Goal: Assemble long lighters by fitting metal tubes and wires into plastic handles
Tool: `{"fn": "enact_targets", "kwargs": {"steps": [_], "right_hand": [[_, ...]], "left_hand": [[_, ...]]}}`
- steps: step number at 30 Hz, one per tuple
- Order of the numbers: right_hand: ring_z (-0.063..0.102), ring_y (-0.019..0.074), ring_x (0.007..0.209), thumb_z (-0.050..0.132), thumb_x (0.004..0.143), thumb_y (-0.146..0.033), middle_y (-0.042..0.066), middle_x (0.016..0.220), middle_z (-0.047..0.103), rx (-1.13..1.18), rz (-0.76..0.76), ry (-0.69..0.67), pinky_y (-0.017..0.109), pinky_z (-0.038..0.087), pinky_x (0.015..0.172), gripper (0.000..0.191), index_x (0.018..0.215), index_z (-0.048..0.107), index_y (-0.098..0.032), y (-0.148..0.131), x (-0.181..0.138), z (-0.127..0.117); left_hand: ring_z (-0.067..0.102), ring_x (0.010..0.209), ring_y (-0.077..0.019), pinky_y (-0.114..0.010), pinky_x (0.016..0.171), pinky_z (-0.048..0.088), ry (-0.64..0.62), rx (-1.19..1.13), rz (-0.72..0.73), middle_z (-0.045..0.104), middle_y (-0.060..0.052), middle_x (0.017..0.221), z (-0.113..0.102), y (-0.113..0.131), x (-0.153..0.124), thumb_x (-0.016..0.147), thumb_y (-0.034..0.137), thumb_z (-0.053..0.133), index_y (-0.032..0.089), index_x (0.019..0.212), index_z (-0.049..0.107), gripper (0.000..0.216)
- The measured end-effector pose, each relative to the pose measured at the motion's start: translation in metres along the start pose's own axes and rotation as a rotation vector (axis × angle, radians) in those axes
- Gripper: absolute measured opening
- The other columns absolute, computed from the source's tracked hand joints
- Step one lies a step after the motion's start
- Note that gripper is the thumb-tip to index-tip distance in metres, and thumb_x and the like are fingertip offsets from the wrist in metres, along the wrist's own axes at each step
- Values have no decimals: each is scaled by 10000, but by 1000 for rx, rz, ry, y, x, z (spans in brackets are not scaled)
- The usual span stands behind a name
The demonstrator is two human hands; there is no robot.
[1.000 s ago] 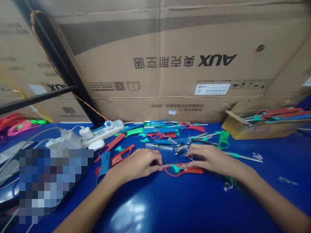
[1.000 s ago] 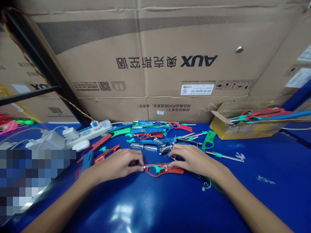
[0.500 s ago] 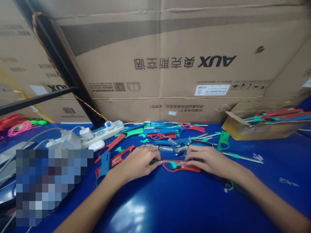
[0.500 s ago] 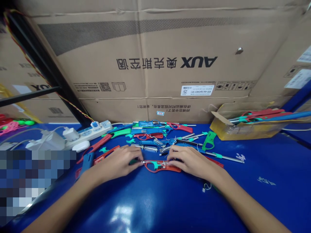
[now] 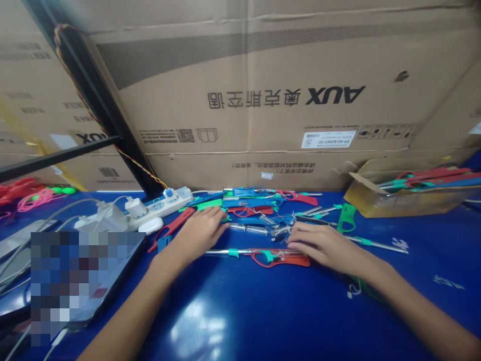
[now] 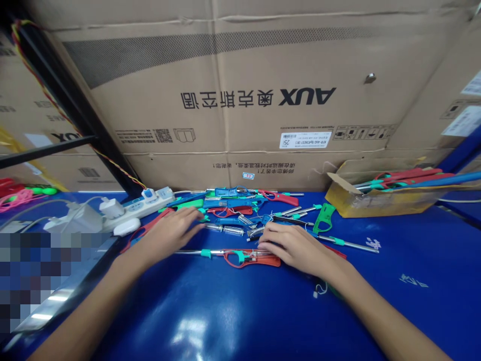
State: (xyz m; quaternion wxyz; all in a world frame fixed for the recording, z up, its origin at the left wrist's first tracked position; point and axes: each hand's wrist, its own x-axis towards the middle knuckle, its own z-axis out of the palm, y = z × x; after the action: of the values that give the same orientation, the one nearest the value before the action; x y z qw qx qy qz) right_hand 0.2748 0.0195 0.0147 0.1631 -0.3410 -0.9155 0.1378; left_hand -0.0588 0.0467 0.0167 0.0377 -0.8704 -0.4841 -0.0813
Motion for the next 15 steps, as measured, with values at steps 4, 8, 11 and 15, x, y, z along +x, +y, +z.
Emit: {"fn": "enact_targets", "kwargs": {"steps": [4, 8, 11, 15], "right_hand": [[634, 163, 886, 405, 1053, -354, 46, 1008, 667, -13, -6, 18, 301, 488, 754, 337, 1010, 709, -214, 0, 0, -1], [633, 161, 871, 404, 1054, -359, 48, 992, 669, -10, -21, 18, 304, 494, 746, 345, 1015, 715, -216, 1, 1, 0], [635, 158, 887, 412, 1053, -351, 47, 1006, 668, -2, -20, 11, 306, 498, 762, 329, 1031, 714, -223, 3, 1, 1], [637, 164, 888, 410, 1053, -358, 50, 1006, 666, -16, -20, 9, 317, 500, 761, 331, 1037, 713, -224, 3, 0, 1]], "left_hand": [[592, 1094, -339, -436, 909, 480, -140, 166, -216, 647, -153, 1104, 0, -23, -5, 925, 317, 598, 136, 1037, 649, 218], [628, 1011, -303, -402, 862, 490, -164, 107, -182, 673, -127, 1009, 3, -26, -8, 917, 231, 542, 154, 955, 655, 142], [648, 926, -263, -381, 835, 488, -145, 90, -151, 680, -96, 976, 4, -21, -6, 911, 179, 504, 171, 908, 642, 138], [637, 897, -257, -362, 770, 488, 31, 6, -107, 658, -86, 972, -6, -10, 0, 957, 229, 461, 176, 921, 622, 174]]}}
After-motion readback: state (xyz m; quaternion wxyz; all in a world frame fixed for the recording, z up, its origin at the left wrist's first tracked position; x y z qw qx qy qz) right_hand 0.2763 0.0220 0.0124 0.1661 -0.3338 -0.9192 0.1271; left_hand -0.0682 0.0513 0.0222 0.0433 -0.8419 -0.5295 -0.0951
